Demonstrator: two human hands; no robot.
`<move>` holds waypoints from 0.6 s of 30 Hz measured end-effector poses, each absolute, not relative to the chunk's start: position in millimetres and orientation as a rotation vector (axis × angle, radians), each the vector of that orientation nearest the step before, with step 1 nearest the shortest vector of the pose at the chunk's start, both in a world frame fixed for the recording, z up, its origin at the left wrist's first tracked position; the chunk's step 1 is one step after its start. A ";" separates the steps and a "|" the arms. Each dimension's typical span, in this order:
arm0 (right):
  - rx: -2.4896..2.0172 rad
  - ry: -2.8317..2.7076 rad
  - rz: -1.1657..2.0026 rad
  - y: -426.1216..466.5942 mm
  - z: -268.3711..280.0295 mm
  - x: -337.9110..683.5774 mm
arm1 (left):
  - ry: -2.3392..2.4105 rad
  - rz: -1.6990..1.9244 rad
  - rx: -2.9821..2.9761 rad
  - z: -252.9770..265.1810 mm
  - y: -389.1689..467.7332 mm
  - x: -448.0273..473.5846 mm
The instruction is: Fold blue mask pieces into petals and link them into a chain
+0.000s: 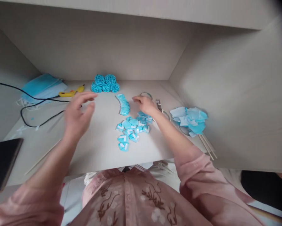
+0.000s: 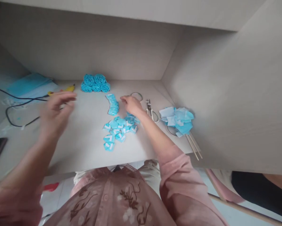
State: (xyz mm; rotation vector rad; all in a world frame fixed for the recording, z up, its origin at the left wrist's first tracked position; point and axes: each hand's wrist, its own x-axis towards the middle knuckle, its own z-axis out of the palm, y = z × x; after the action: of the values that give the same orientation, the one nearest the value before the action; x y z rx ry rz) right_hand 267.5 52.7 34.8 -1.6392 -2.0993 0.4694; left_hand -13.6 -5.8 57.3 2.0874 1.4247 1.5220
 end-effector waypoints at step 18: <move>-1.251 -2.508 0.295 3.6 20.1 281.0 | 1.362 1.186 2.133 -19.5 15.3 28.9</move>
State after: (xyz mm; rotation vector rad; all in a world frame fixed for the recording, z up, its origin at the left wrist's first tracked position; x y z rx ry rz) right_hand 281.0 3.6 20.1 -1.2505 -2.5082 0.2945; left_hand 28.9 15.3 -19.5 2.1328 1.3624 1.1859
